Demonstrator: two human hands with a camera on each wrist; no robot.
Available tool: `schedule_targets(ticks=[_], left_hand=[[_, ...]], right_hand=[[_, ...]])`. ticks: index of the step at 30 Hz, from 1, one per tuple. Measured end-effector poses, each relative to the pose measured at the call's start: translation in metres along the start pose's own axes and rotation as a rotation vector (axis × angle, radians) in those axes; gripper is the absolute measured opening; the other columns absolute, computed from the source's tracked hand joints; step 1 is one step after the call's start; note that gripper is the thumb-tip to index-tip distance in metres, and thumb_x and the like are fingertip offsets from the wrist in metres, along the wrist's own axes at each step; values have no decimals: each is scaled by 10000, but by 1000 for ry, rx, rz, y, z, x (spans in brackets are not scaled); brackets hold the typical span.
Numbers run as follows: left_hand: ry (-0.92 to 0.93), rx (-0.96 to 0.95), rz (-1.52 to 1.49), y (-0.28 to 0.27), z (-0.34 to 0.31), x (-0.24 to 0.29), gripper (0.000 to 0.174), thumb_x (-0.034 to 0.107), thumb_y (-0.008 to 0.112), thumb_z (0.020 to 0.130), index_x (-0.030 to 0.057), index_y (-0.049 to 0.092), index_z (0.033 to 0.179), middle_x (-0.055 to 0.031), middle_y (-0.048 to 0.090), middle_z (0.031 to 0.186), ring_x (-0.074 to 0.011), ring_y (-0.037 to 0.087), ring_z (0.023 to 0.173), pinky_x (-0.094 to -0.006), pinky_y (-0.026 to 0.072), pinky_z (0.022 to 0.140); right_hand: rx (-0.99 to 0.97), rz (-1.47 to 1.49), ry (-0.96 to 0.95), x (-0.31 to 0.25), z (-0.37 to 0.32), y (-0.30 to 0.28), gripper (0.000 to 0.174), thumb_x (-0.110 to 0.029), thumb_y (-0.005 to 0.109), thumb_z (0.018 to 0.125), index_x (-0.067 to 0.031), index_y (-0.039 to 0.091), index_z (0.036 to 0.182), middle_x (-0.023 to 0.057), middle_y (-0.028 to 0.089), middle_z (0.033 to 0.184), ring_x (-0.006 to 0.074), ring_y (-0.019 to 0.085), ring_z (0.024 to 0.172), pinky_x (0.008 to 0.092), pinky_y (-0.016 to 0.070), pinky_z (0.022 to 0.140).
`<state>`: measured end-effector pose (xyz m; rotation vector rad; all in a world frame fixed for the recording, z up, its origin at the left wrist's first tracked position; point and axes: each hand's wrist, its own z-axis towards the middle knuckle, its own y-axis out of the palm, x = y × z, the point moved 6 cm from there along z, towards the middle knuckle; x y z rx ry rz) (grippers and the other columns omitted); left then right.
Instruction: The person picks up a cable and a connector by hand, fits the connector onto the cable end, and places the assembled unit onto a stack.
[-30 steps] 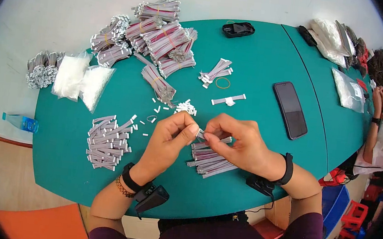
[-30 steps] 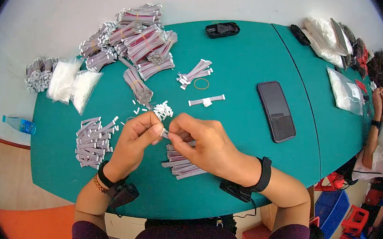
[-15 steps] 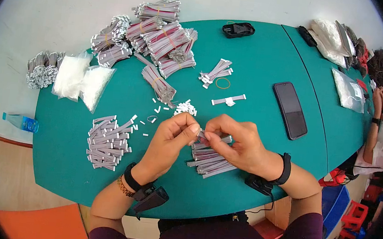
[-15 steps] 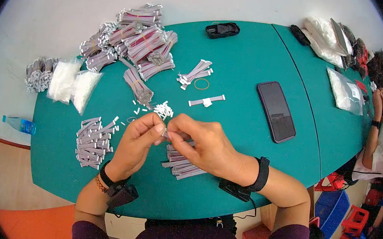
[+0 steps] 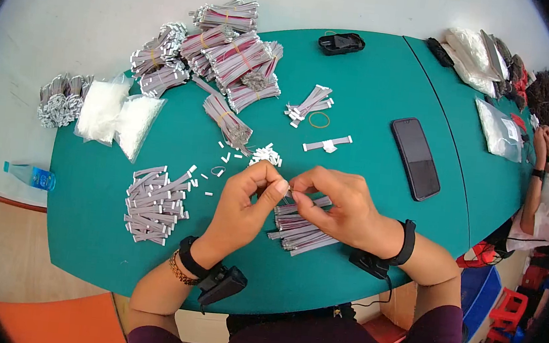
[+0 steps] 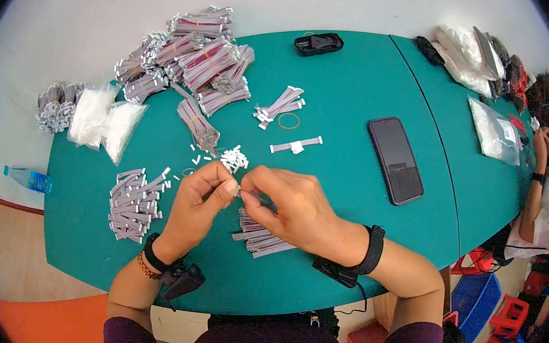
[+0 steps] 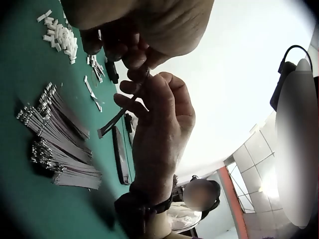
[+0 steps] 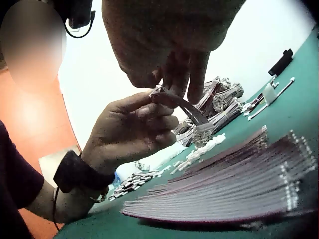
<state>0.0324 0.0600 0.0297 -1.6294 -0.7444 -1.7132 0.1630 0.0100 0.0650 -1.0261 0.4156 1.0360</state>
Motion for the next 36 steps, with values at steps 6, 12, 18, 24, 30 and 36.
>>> schedule_targets(ticks=[6,12,18,24,30,36], left_hand=[[-78,46,-217,-6,3,-5,202,201,537,926,53,497,795,36,435,683,-49,381,647,-207,313,597],[-36,17,-189,-6,3,1,196,188,532,932,43,499,804,36,435,690,-44,377,641,-200,315,587],[9,0,-69,-3,1,6,176,156,538,926,29,506,809,37,458,712,-34,403,657,-197,324,584],[24,-15,-9,-2,0,8,179,161,541,926,24,510,815,36,466,718,-32,410,667,-195,329,591],[-64,-46,-169,0,1,1,197,200,553,920,41,517,809,36,463,713,-41,397,658,-201,324,594],[-132,-69,-293,4,1,0,203,216,564,908,56,519,792,37,457,704,-52,388,657,-204,311,618]], right_hand=[[9,-12,-163,-8,5,-4,136,-38,641,760,-24,539,848,119,620,782,290,624,669,342,498,575],[-22,306,97,9,4,-5,87,-82,592,857,3,575,863,85,619,767,152,610,690,276,480,600],[-85,515,412,23,0,5,118,-115,598,880,-1,588,848,18,599,738,40,499,624,213,401,524],[-144,573,464,22,-4,10,106,-127,613,871,-28,588,840,-23,580,736,9,462,609,185,363,492],[-173,602,487,20,-4,9,100,-122,609,867,-41,578,817,-36,565,737,-1,456,619,176,357,489],[-172,607,476,18,-3,9,111,-121,607,866,-41,573,798,-37,557,724,-1,460,628,169,361,492]])
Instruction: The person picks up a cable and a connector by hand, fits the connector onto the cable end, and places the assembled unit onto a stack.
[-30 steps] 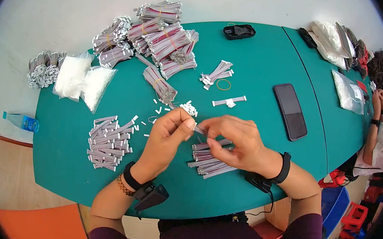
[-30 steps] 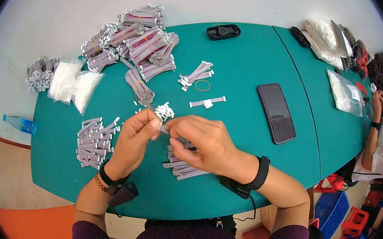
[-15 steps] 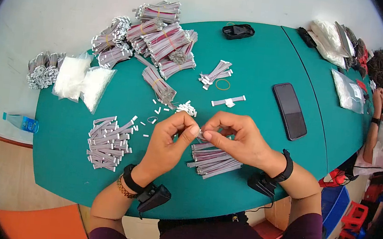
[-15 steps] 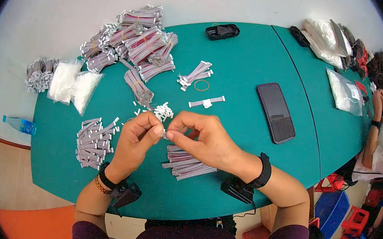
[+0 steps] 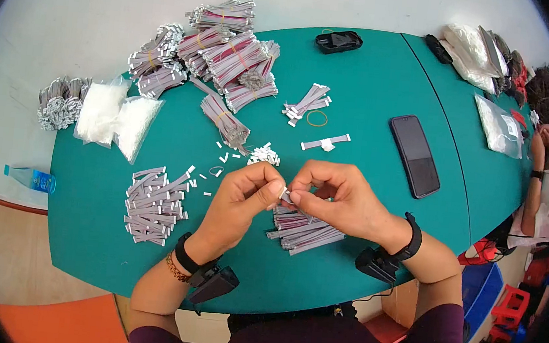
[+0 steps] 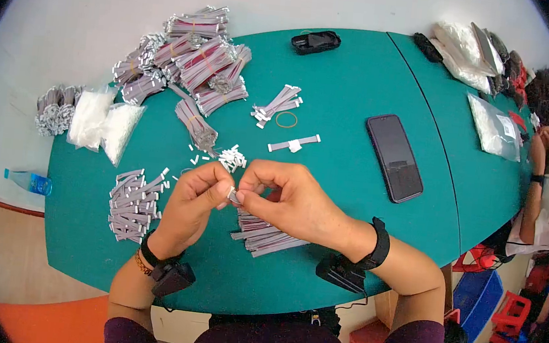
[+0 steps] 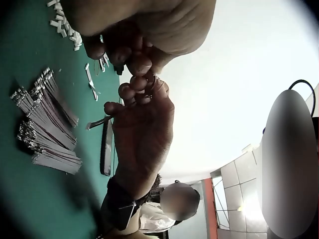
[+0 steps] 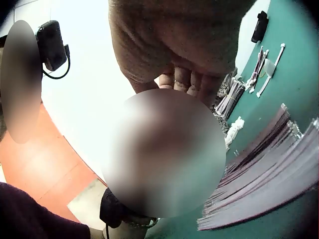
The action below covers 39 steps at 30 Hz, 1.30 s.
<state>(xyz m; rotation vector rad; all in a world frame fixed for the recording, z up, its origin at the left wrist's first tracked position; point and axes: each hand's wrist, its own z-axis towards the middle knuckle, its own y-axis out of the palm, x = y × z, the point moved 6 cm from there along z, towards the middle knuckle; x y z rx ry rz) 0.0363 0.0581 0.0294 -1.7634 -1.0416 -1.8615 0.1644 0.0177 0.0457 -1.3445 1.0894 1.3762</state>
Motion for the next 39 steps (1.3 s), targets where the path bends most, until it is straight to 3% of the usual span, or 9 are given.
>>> schedule_targets(ticks=[19,28,34,39], left_hand=[[8,8,-10,-5,0,2,194,217,558,917,51,533,819,40,451,717,-51,406,678,-203,337,634],[43,11,37,-4,0,0,187,208,550,923,50,521,827,36,460,724,-50,406,676,-202,335,625],[59,31,43,-5,1,-4,170,192,544,925,48,525,837,32,477,742,-50,415,679,-205,343,635],[148,160,156,-2,2,5,111,141,569,904,34,567,935,14,540,844,-55,444,707,-215,379,651]], right_hand=[[-69,207,74,1,2,1,95,-92,625,864,-19,565,859,0,602,748,35,554,683,181,438,582],[-15,221,111,5,1,-1,97,-103,596,889,-12,564,879,30,631,793,64,597,729,197,488,623],[64,225,70,4,0,-3,113,-124,563,913,-13,555,894,29,622,761,56,571,657,197,475,584],[99,117,32,5,-1,-4,105,-125,565,913,-24,553,887,-8,576,693,25,490,598,184,404,531]])
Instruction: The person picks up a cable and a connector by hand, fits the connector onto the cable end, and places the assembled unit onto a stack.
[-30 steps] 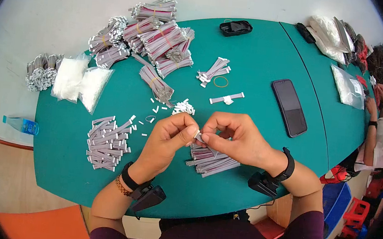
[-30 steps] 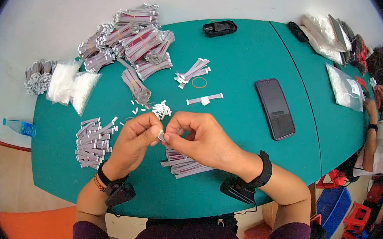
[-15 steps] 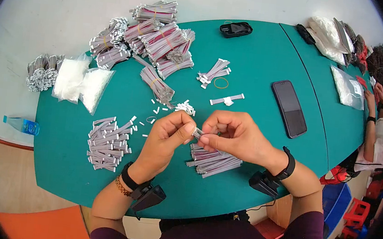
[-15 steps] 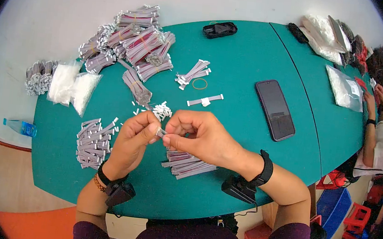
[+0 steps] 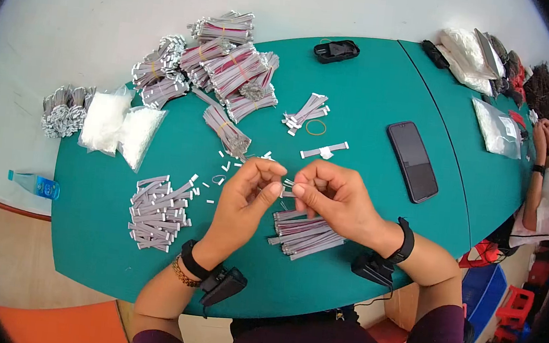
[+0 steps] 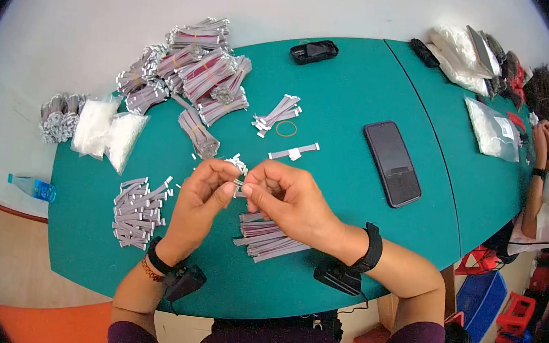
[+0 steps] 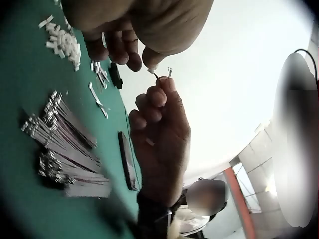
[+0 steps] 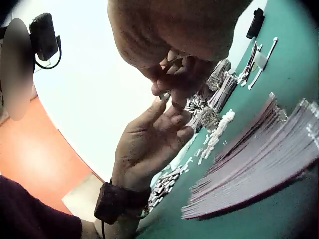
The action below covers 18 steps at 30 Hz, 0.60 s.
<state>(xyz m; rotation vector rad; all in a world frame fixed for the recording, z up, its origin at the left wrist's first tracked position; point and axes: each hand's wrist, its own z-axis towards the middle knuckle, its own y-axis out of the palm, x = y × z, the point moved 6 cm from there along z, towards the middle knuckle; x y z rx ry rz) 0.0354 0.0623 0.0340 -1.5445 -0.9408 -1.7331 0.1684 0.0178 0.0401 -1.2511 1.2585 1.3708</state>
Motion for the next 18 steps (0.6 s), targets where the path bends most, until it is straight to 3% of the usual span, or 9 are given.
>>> schedule_targets(ticks=[2,5,10,18], left_hand=[[101,39,106,-3,-1,2,119,112,595,882,37,585,974,2,560,891,-58,459,723,-220,391,649],[175,-46,252,-8,-1,4,147,56,608,864,2,575,996,-44,547,977,-93,533,889,-225,434,786],[162,-60,247,-9,0,6,106,18,630,839,-10,602,938,-56,543,991,-109,554,889,-238,461,777],[60,-21,105,-10,-2,1,97,8,653,820,-17,625,909,-61,584,990,-118,579,889,-245,474,805]], right_hand=[[26,-50,-42,1,0,-1,101,-122,573,907,-25,556,886,-16,565,674,20,469,587,183,384,523],[67,-139,-133,1,-1,-3,101,-115,591,893,-19,562,885,-12,565,658,23,465,580,192,377,515],[99,-292,-285,-4,-3,-2,105,-97,618,868,-4,573,883,26,579,653,49,503,579,221,403,501],[133,-396,-382,-11,-5,0,95,-66,643,828,-6,579,864,95,624,698,159,605,587,271,444,510]])
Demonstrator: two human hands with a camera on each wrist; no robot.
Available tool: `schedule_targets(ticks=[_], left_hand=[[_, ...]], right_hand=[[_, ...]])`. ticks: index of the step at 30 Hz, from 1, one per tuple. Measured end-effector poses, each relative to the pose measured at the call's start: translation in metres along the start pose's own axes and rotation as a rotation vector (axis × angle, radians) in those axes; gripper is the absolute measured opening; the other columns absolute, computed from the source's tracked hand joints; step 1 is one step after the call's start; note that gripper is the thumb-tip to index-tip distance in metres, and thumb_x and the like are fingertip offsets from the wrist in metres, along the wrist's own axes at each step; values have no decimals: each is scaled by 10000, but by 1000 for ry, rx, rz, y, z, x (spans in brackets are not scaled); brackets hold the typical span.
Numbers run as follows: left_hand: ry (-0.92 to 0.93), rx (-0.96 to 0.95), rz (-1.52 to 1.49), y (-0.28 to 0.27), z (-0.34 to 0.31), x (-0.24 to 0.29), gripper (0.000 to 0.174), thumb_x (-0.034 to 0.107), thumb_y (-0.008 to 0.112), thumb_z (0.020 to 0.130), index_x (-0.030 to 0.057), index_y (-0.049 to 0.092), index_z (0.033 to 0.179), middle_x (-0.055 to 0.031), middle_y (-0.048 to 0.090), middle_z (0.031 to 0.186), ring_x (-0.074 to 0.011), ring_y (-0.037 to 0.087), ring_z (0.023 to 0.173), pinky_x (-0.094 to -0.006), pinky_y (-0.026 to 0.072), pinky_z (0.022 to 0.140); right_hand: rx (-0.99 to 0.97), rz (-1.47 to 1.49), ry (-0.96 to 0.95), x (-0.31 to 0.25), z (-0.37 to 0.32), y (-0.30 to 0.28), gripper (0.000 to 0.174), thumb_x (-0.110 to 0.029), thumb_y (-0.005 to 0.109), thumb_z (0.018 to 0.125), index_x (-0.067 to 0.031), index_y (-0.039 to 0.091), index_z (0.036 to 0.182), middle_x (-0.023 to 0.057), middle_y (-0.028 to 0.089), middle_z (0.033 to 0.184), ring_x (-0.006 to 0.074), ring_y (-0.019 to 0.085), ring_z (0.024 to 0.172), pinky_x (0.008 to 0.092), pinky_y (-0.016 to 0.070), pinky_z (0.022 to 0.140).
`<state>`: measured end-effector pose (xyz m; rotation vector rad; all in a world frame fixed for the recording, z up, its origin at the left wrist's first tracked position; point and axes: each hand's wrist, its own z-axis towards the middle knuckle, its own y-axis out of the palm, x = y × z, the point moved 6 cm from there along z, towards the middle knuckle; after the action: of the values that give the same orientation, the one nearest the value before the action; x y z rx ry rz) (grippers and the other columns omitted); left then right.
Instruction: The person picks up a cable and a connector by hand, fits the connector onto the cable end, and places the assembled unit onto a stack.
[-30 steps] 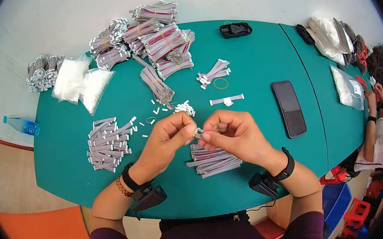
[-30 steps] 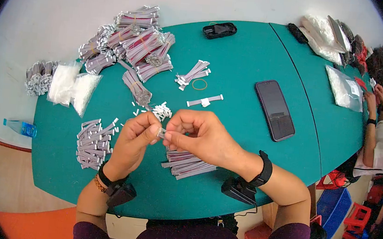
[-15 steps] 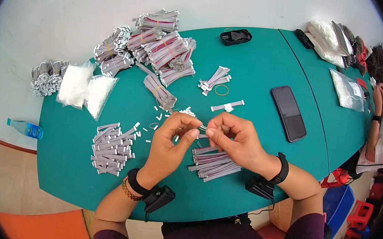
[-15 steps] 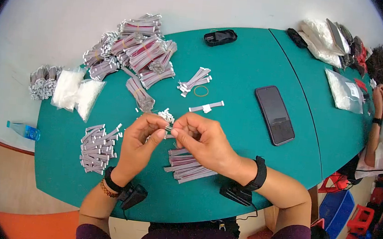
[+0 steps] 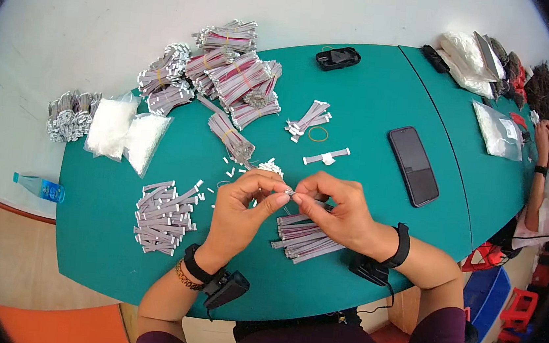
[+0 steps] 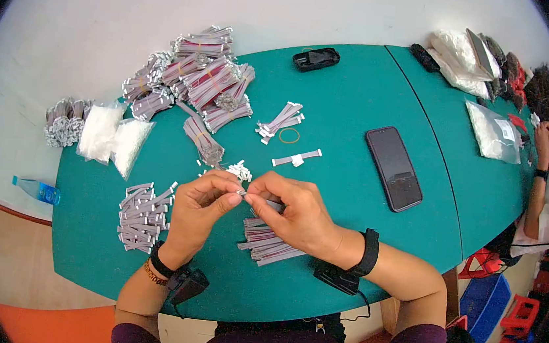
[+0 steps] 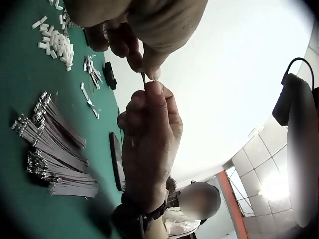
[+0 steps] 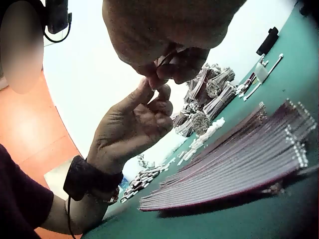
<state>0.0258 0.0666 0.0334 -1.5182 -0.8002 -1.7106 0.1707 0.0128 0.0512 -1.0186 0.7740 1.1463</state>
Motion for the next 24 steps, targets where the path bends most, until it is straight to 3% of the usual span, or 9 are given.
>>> schedule_targets(ticks=[2,5,13,16,17,19,20,24], left_hand=[[-5,5,-23,0,0,-2,94,7,656,816,-16,630,903,-63,592,988,-118,579,889,-246,474,807],[37,35,-39,1,1,-3,107,68,702,791,35,675,889,-45,631,956,-66,540,785,-201,413,630],[62,72,-28,1,1,-1,90,91,688,804,44,683,880,-44,636,978,-83,547,812,-210,414,638],[114,83,50,-1,0,4,75,94,684,801,57,689,866,-50,638,992,-102,551,845,-220,415,648],[145,92,90,-2,1,7,70,95,683,799,63,691,861,-52,638,997,-109,551,857,-223,415,651],[300,73,407,-3,0,24,81,61,657,820,28,675,891,-72,611,1052,-106,565,883,-226,446,734],[372,67,571,-3,-1,32,86,43,644,830,11,668,906,-83,598,1080,-105,572,896,-227,462,775],[252,115,380,-9,3,28,92,40,645,827,8,670,910,-93,603,1087,-122,581,923,-245,477,788]], right_hand=[[6,-24,-17,-1,0,0,96,-62,648,818,-9,577,855,103,624,703,181,611,591,283,448,509],[16,-96,-67,-3,-1,0,99,-55,656,800,-15,573,835,107,614,700,211,609,594,299,450,508],[0,-289,-237,-11,0,1,106,-71,670,788,-33,578,823,92,604,694,224,593,583,310,440,500],[-54,-77,-10,-1,4,0,100,-91,676,794,-39,596,825,80,614,720,196,578,613,301,439,532],[-61,-94,-40,-2,7,0,99,-95,677,795,-40,601,825,77,617,731,188,572,629,298,439,550],[-79,-124,-105,-3,14,0,97,-104,680,798,-41,611,826,70,623,753,171,560,661,291,439,584],[-95,-48,1,-2,15,2,117,-114,685,799,-26,614,830,68,614,774,160,554,711,289,438,624],[-95,43,75,-1,23,5,117,-108,671,812,-10,614,845,74,590,777,143,551,714,284,437,618]])
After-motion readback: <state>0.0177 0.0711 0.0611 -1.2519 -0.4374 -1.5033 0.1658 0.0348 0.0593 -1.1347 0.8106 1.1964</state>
